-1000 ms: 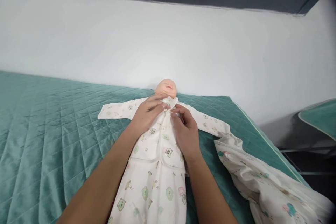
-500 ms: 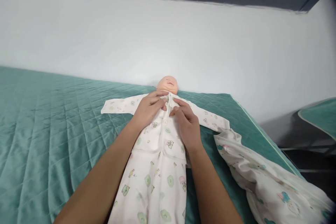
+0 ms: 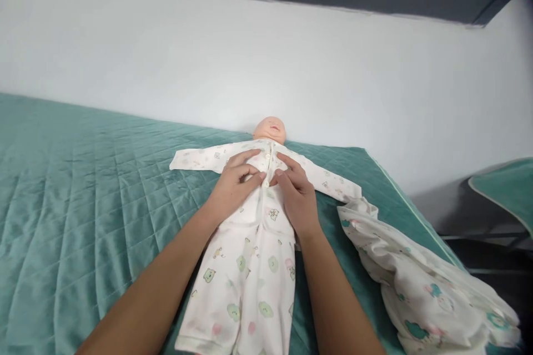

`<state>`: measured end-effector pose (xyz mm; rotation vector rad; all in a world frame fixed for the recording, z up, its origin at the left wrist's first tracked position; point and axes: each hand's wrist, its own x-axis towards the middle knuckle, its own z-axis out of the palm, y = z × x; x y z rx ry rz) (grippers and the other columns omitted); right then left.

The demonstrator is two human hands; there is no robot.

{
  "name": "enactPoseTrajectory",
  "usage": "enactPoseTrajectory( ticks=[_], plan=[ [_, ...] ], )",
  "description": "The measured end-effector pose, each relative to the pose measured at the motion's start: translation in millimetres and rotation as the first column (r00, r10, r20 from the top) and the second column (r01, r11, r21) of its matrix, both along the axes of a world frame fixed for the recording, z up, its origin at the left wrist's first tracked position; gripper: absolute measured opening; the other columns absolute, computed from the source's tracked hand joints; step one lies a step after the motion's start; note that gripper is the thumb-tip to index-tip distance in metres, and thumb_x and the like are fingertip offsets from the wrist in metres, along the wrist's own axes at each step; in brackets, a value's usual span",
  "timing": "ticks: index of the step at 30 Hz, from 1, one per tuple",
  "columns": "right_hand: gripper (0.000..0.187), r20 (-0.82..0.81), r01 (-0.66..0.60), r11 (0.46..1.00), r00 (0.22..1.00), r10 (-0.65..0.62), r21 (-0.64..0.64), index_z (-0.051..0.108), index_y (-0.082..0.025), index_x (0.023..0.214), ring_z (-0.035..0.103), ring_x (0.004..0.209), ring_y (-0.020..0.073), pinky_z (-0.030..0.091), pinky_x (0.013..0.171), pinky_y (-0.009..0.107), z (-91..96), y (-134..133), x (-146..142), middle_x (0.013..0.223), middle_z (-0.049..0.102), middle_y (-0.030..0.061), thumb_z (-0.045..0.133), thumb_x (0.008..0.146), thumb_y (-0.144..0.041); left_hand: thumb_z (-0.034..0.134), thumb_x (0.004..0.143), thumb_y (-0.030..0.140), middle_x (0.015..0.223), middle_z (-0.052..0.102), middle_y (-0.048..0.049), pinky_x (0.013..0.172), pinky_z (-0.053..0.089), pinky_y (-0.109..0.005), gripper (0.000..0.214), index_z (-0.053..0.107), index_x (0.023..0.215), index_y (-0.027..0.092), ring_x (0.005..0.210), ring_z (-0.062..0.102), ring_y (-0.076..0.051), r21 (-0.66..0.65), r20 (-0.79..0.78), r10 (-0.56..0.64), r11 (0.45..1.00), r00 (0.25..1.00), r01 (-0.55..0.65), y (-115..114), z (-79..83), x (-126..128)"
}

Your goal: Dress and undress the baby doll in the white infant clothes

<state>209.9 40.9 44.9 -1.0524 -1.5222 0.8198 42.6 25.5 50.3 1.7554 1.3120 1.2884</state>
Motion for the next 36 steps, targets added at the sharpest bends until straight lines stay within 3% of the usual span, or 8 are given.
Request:
enactPoseTrajectory(
  ticks=[4,8,17,22,27,32,36],
  plan=[
    [0.029,0.011,0.016,0.999,1.000,-0.016,-0.044,0.071,-0.027,0.067,0.046,0.138,0.0268,0.027,0.121,0.051,3.2,-0.6,-0.8,0.138,0.062,-0.0012,0.060,0.092,-0.039,0.066,0.086,0.034,0.154,0.046,0.0028,0.123,0.027,-0.049,0.011,0.071,0.081,0.026,0.150,0.029,-0.027,-0.068,-0.012,-0.088,0.994,0.996,0.087,3.0,3.8,-5.7],
    [0.028,0.013,0.025,0.999,1.000,-0.024,-0.043,0.071,-0.028,0.067,0.047,0.138,0.0275,0.027,0.121,0.052,3.4,0.7,-1.0,0.137,0.063,-0.0013,0.061,0.091,-0.039,0.068,0.083,0.031,0.159,0.040,0.0044,0.110,0.044,-0.048,0.006,0.070,0.080,0.026,0.152,0.024,-0.030,-0.126,0.006,-0.178,0.976,0.984,0.177,3.2,7.2,-10.0],
    [0.029,0.028,0.014,0.999,1.000,-0.013,-0.034,0.071,-0.028,0.067,0.046,0.139,0.0263,0.026,0.122,0.050,2.6,1.0,0.2,0.138,0.062,-0.0026,0.061,0.092,-0.038,0.068,0.081,0.022,0.156,0.044,0.0061,0.121,0.030,-0.049,0.007,0.067,0.075,0.025,0.151,0.026,-0.027,-0.081,-0.041,-0.151,0.986,0.988,0.147,2.6,6.9,-8.2],
    [0.025,0.021,0.027,0.999,0.999,-0.027,-0.021,0.073,-0.028,0.073,0.048,0.137,0.0265,0.030,0.120,0.050,2.8,0.3,0.5,0.137,0.062,-0.0005,0.060,0.092,-0.037,0.069,0.080,0.024,0.156,0.044,0.0046,0.114,0.039,-0.049,0.007,0.068,0.074,0.024,0.151,0.025,-0.029,-0.094,0.007,-0.153,0.984,0.988,0.153,2.1,6.0,-9.0],
    [0.026,0.055,0.018,0.999,0.998,-0.016,-0.036,0.074,-0.028,0.072,0.047,0.138,0.0271,0.029,0.120,0.050,3.9,-0.6,1.6,0.139,0.061,-0.0014,0.061,0.092,-0.038,0.069,0.081,0.025,0.156,0.045,0.0047,0.120,0.031,-0.052,0.006,0.069,0.075,0.025,0.151,0.025,-0.029,-0.080,0.003,-0.161,0.984,0.987,0.160,2.6,4.4,-10.4],
    [0.023,0.091,-0.011,0.999,0.996,0.014,-0.034,0.074,-0.028,0.073,0.047,0.138,0.0277,0.031,0.119,0.051,4.9,-0.4,3.2,0.139,0.061,-0.0018,0.063,0.091,-0.038,0.068,0.083,0.025,0.157,0.043,0.0065,0.113,0.041,-0.050,0.006,0.069,0.076,0.026,0.152,0.023,-0.030,-0.098,0.010,-0.171,0.980,0.985,0.171,2.2,4.5,-11.3],
    [0.018,0.148,-0.068,0.997,0.987,0.070,-0.021,0.072,-0.027,0.075,0.045,0.138,0.0280,0.035,0.115,0.050,7.8,0.0,8.1,0.143,0.058,-0.0008,0.065,0.089,-0.035,0.065,0.085,0.025,0.158,0.041,0.0061,0.116,0.038,-0.052,0.007,0.070,0.079,0.025,0.153,0.022,-0.029,-0.081,-0.025,-0.191,0.979,0.981,0.189,2.7,3.9,-12.7]
  ],
)
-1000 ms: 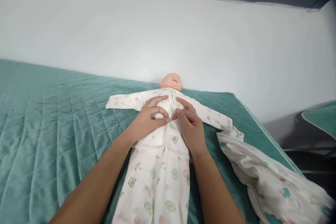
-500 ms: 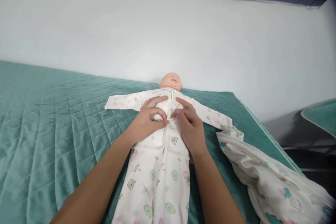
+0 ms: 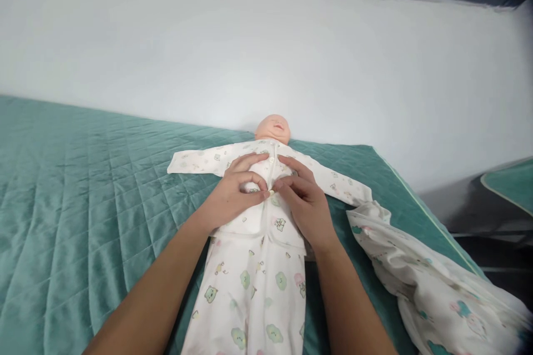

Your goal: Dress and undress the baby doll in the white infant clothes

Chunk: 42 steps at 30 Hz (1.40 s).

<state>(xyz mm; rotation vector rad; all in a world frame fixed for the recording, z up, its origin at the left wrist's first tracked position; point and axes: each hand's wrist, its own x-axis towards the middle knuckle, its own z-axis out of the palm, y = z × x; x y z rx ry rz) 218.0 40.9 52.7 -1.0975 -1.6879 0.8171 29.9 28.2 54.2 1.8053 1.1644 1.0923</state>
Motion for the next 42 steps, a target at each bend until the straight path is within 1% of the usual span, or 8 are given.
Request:
enactPoseTrajectory(
  ticks=[6,16,19,25,30,35,40,42],
  plan=[
    [0.005,0.131,-0.102,0.995,0.986,0.101,0.006,0.072,-0.029,0.082,0.040,0.142,0.0305,0.037,0.113,0.052,4.3,0.1,8.7,0.150,0.051,-0.0012,0.071,0.085,-0.032,0.066,0.084,0.022,0.157,0.043,0.0071,0.117,0.036,-0.052,0.007,0.069,0.078,0.025,0.152,0.024,-0.027,0.033,-0.018,0.008,0.999,1.000,-0.008,1.8,-2.2,-0.8],
    [0.004,0.145,-0.029,0.999,0.989,0.026,0.020,0.070,-0.026,0.079,0.044,0.142,0.0319,0.049,0.101,0.047,9.6,-5.7,2.5,0.146,0.056,0.0002,0.070,0.083,-0.026,0.064,0.083,0.019,0.157,0.043,0.0063,0.092,0.055,-0.040,0.010,0.069,0.078,0.025,0.152,0.025,-0.029,0.028,0.023,0.010,1.000,1.000,-0.011,-0.9,-1.4,0.5],
    [0.004,0.150,-0.021,0.999,0.989,0.017,0.025,0.070,-0.026,0.079,0.045,0.142,0.0316,0.048,0.103,0.046,9.0,-5.9,2.1,0.146,0.057,0.0009,0.069,0.083,-0.027,0.064,0.083,0.019,0.157,0.044,0.0068,0.098,0.052,-0.043,0.010,0.069,0.077,0.025,0.152,0.024,-0.029,0.028,0.017,0.013,1.000,1.000,-0.013,-0.9,-1.5,0.4],
    [0.004,0.162,-0.004,0.998,0.987,-0.007,0.069,0.069,-0.027,0.079,0.044,0.142,0.0271,0.034,0.117,0.048,5.4,-6.3,-0.1,0.144,0.058,0.0002,0.069,0.083,-0.027,0.064,0.084,0.020,0.156,0.044,0.0057,0.119,0.033,-0.052,0.010,0.068,0.076,0.024,0.152,0.025,-0.027,0.042,-0.007,0.019,0.999,1.000,-0.019,-1.0,-0.6,0.7],
    [0.004,0.155,0.003,0.994,0.988,-0.019,0.105,0.067,-0.026,0.079,0.046,0.140,0.0271,0.037,0.114,0.049,2.8,-6.8,-1.5,0.143,0.059,0.0013,0.068,0.083,-0.026,0.065,0.084,0.020,0.156,0.045,0.0048,0.119,0.033,-0.053,0.009,0.068,0.076,0.024,0.152,0.026,-0.027,0.047,-0.010,0.029,0.998,1.000,-0.029,-0.4,-2.4,0.8],
    [0.007,0.075,-0.003,1.000,0.997,0.002,0.014,0.068,-0.026,0.077,0.045,0.141,0.0279,0.043,0.108,0.047,3.0,-6.2,-0.9,0.145,0.057,0.0010,0.069,0.083,-0.029,0.068,0.086,0.032,0.157,0.043,0.0054,0.111,0.044,-0.049,0.009,0.072,0.081,0.026,0.153,0.024,-0.028,0.022,0.036,0.010,1.000,0.999,-0.011,0.4,-4.8,0.4],
    [0.011,0.015,-0.008,1.000,1.000,0.009,-0.022,0.068,-0.025,0.074,0.044,0.141,0.0274,0.041,0.109,0.047,3.3,-4.5,-1.9,0.145,0.057,0.0010,0.067,0.085,-0.030,0.064,0.091,0.031,0.153,0.049,0.0036,0.125,0.025,-0.048,0.011,0.075,0.094,0.029,0.152,0.028,-0.024,0.071,0.043,-0.019,0.997,0.999,0.016,1.7,-4.7,-2.3],
    [0.014,0.010,-0.008,1.000,1.000,0.008,-0.023,0.069,-0.026,0.074,0.044,0.141,0.0260,0.038,0.112,0.046,3.2,-3.7,-2.2,0.144,0.058,0.0002,0.066,0.087,-0.031,0.065,0.090,0.029,0.153,0.049,0.0030,0.126,0.023,-0.047,0.011,0.074,0.095,0.029,0.151,0.029,-0.023,0.083,0.037,-0.021,0.996,0.999,0.018,1.7,-4.7,-2.5]
  ],
)
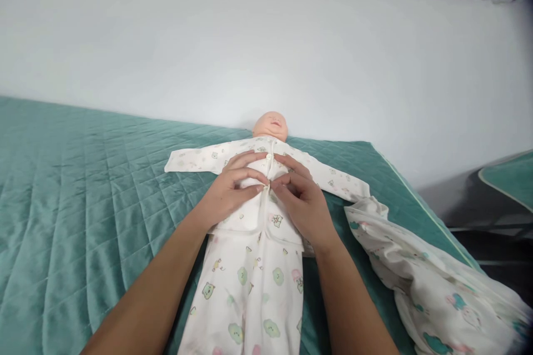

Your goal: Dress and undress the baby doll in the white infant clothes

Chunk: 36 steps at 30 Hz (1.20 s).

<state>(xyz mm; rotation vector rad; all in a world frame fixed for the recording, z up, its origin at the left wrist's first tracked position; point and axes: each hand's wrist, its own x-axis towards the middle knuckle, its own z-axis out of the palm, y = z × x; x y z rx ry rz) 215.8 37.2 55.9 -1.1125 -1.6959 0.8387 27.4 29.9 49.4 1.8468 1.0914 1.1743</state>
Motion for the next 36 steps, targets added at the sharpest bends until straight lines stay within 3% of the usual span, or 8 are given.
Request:
enactPoseTrajectory(
  ticks=[12,16,18,22,25,29,33,36],
  plan=[
    [0.007,0.072,-0.035,0.999,0.997,0.033,0.028,0.070,-0.028,0.082,0.038,0.145,0.0255,0.028,0.121,0.049,0.7,-2.2,0.8,0.147,0.054,-0.0005,0.071,0.084,-0.034,0.067,0.088,0.032,0.151,0.051,0.0006,0.124,0.024,-0.051,0.008,0.066,0.084,0.025,0.150,0.030,-0.025,0.026,-0.052,0.082,0.996,0.995,-0.081,-2.6,-1.1,7.3],
    [0.008,-0.091,-0.012,0.998,0.996,0.007,-0.058,0.067,-0.025,0.078,0.047,0.138,0.0266,0.033,0.117,0.046,1.0,-1.1,1.6,0.143,0.058,0.0001,0.067,0.084,-0.030,0.069,0.087,0.032,0.148,0.055,-0.0002,0.122,0.029,-0.048,0.012,0.064,0.081,0.023,0.148,0.036,-0.026,-0.022,0.076,0.071,0.997,0.995,-0.070,-1.5,-3.5,6.9],
    [0.012,-0.281,0.044,0.988,0.956,-0.084,-0.147,0.061,-0.024,0.076,0.055,0.131,0.0261,0.039,0.112,0.044,-0.7,2.3,4.3,0.139,0.062,0.0007,0.064,0.085,-0.031,0.062,0.091,0.033,0.141,0.061,-0.0032,0.116,0.038,-0.046,0.014,0.056,0.084,0.023,0.138,0.049,-0.025,-0.091,0.283,0.167,0.985,0.944,-0.147,0.8,-6.6,7.2],
    [0.013,-0.416,0.248,0.912,0.828,-0.375,-0.328,0.057,-0.023,0.077,0.065,0.110,0.0239,0.051,0.089,0.036,-7.0,13.2,11.4,0.120,0.071,0.0043,0.064,0.082,-0.033,0.052,0.094,0.036,0.125,0.067,-0.0048,0.090,0.053,-0.037,0.013,0.050,0.092,0.024,0.105,0.067,-0.019,-0.308,0.530,0.493,0.870,0.690,-0.386,7.7,-11.7,6.9],
    [0.020,-0.282,0.333,0.889,0.861,-0.422,-0.315,0.063,-0.023,0.089,0.064,0.084,0.0190,0.049,0.071,0.031,-8.5,16.5,12.0,0.099,0.071,0.0037,0.068,0.079,-0.040,0.062,0.088,0.039,0.115,0.068,-0.0045,0.085,0.051,-0.034,0.019,0.060,0.100,0.023,0.098,0.064,-0.019,-0.319,0.384,0.548,0.834,0.743,-0.450,10.5,-11.5,6.5],
    [0.037,-0.038,0.304,0.940,0.949,-0.314,-0.155,0.066,-0.025,0.105,0.056,0.081,0.0170,0.046,0.074,0.031,-5.8,11.5,8.7,0.100,0.066,0.0008,0.072,0.078,-0.050,0.071,0.081,0.035,0.113,0.067,-0.0020,0.087,0.046,-0.032,0.026,0.066,0.105,0.025,0.098,0.060,-0.018,-0.205,0.153,0.467,0.877,0.871,-0.434,11.9,-13.5,6.9],
    [0.029,-0.006,0.319,0.929,0.945,-0.326,-0.185,0.066,-0.024,0.094,0.051,0.074,0.0159,0.042,0.071,0.030,-10.1,15.1,15.8,0.081,0.061,-0.0025,0.070,0.080,-0.049,0.064,0.084,0.031,0.096,0.068,0.0006,0.078,0.045,-0.029,0.012,0.065,0.093,0.023,0.081,0.057,-0.015,-0.196,0.188,0.471,0.878,0.862,-0.437,17.9,-20.3,-4.5],
    [0.024,-0.083,0.425,0.877,0.888,-0.452,-0.226,0.064,-0.021,0.085,0.049,0.068,0.0149,0.040,0.068,0.029,-16.9,25.1,28.1,0.073,0.057,-0.0033,0.070,0.077,-0.043,0.059,0.083,0.024,0.088,0.066,0.0007,0.076,0.046,-0.030,0.005,0.064,0.086,0.022,0.078,0.057,-0.016,-0.146,0.141,0.630,0.776,0.764,-0.613,23.4,-23.7,-28.7]
  ],
)
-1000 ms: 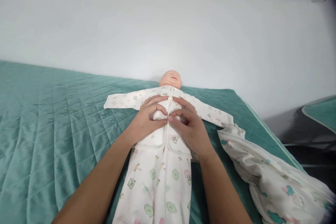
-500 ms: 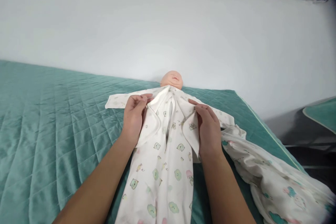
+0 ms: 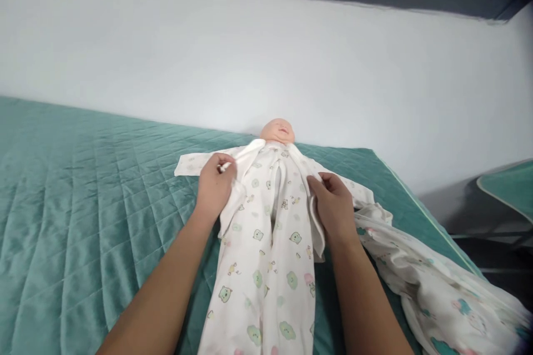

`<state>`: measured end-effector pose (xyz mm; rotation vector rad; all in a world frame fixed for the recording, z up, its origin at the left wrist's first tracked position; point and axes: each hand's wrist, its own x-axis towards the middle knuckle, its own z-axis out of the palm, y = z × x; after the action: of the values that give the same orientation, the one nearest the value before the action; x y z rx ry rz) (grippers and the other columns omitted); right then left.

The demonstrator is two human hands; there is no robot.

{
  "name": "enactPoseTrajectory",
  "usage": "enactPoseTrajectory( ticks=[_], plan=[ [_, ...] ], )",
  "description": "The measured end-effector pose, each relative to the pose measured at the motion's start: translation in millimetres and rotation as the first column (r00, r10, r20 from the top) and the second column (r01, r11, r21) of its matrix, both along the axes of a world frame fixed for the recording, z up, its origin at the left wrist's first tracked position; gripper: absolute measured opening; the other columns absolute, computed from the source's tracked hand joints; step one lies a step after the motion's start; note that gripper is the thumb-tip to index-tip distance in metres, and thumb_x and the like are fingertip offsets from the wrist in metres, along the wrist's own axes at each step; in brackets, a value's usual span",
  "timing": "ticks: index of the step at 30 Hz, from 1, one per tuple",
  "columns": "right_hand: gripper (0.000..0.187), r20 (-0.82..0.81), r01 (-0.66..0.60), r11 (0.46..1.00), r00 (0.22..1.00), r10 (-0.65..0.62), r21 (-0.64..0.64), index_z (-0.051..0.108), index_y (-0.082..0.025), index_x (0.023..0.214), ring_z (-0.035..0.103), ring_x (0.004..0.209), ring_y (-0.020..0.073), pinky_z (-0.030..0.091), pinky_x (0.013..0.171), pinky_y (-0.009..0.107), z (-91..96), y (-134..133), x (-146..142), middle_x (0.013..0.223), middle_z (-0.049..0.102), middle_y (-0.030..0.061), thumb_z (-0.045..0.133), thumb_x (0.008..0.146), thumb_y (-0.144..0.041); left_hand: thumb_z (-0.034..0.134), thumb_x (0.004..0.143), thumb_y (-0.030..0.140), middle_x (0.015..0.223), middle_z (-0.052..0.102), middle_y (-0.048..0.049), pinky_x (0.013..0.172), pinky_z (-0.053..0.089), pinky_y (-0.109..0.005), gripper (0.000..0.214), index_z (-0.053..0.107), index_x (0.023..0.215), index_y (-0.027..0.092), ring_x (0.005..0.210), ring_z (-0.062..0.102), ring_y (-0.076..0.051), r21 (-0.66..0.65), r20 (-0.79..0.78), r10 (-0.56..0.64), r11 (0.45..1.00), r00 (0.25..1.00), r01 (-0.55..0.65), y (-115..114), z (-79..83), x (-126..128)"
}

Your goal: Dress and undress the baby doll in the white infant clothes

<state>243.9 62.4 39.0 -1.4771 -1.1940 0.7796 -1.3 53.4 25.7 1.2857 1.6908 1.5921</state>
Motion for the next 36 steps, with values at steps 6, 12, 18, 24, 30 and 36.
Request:
enactPoseTrajectory(
  ticks=[6,12,18,24,30,36],
  plan=[
    [0.039,0.087,-0.010,1.000,0.996,0.009,0.013,0.066,-0.020,0.101,0.054,0.076,0.0180,0.043,0.072,0.032,-2.8,5.6,1.2,0.084,0.062,0.0003,0.064,0.081,-0.054,0.053,0.090,0.028,0.121,0.062,-0.0129,0.099,0.046,-0.044,0.031,0.061,0.119,0.019,0.115,0.057,-0.030,0.046,-0.427,0.262,0.962,0.865,-0.268,9.9,-9.4,-32.7],
    [0.039,0.270,-0.051,0.996,0.960,0.070,-0.075,0.065,-0.021,0.093,0.046,0.069,0.0165,0.038,0.068,0.031,-2.1,2.7,-9.0,0.070,0.050,-0.0044,0.061,0.083,-0.059,0.048,0.098,0.036,0.138,0.059,-0.0100,0.118,0.031,-0.047,0.033,0.060,0.126,0.022,0.136,0.046,-0.028,0.051,-0.664,-0.065,0.990,0.745,0.132,25.4,-16.8,-6.1],
    [0.032,0.304,0.000,1.000,0.953,0.009,-0.029,0.054,-0.023,0.075,0.039,0.067,0.0161,0.033,0.066,0.031,-5.5,9.7,-10.4,0.064,0.043,-0.0053,0.057,0.084,-0.053,0.056,0.093,0.031,0.111,0.069,-0.0082,0.106,0.039,-0.045,0.013,0.061,0.101,0.022,0.111,0.059,-0.028,0.010,-0.696,0.029,0.999,0.717,-0.031,39.5,-15.3,-2.4],
    [0.031,0.348,-0.006,0.999,0.937,0.018,-0.035,0.054,-0.023,0.076,0.043,0.070,0.0176,0.035,0.068,0.032,-7.7,14.1,-9.7,0.066,0.047,-0.0040,0.054,0.085,-0.053,0.044,0.098,0.027,0.107,0.068,-0.0111,0.097,0.040,-0.044,0.017,0.059,0.097,0.020,0.106,0.060,-0.030,-0.015,-0.764,0.045,0.996,0.643,-0.088,49.9,-16.1,-0.4],
    [0.029,0.428,-0.003,0.999,0.904,0.020,-0.042,0.053,-0.023,0.078,0.047,0.072,0.0194,0.035,0.069,0.033,-11.4,19.4,-4.2,0.072,0.055,-0.0008,0.052,0.085,-0.051,0.040,0.100,0.027,0.104,0.069,-0.0125,0.093,0.041,-0.044,0.020,0.058,0.102,0.019,0.105,0.061,-0.031,-0.031,-0.744,0.080,0.988,0.663,-0.154,51.4,-16.3,-7.4],
    [0.024,0.550,0.148,0.988,0.829,-0.100,-0.043,0.058,-0.023,0.083,0.053,0.078,0.0234,0.037,0.073,0.036,-15.6,28.4,29.7,0.082,0.064,0.0062,0.053,0.085,-0.046,0.040,0.100,0.030,0.106,0.069,-0.0132,0.090,0.044,-0.045,0.021,0.059,0.100,0.019,0.108,0.060,-0.033,-0.092,-0.734,0.103,0.964,0.672,-0.248,50.9,-14.1,-21.9]
  ],
)
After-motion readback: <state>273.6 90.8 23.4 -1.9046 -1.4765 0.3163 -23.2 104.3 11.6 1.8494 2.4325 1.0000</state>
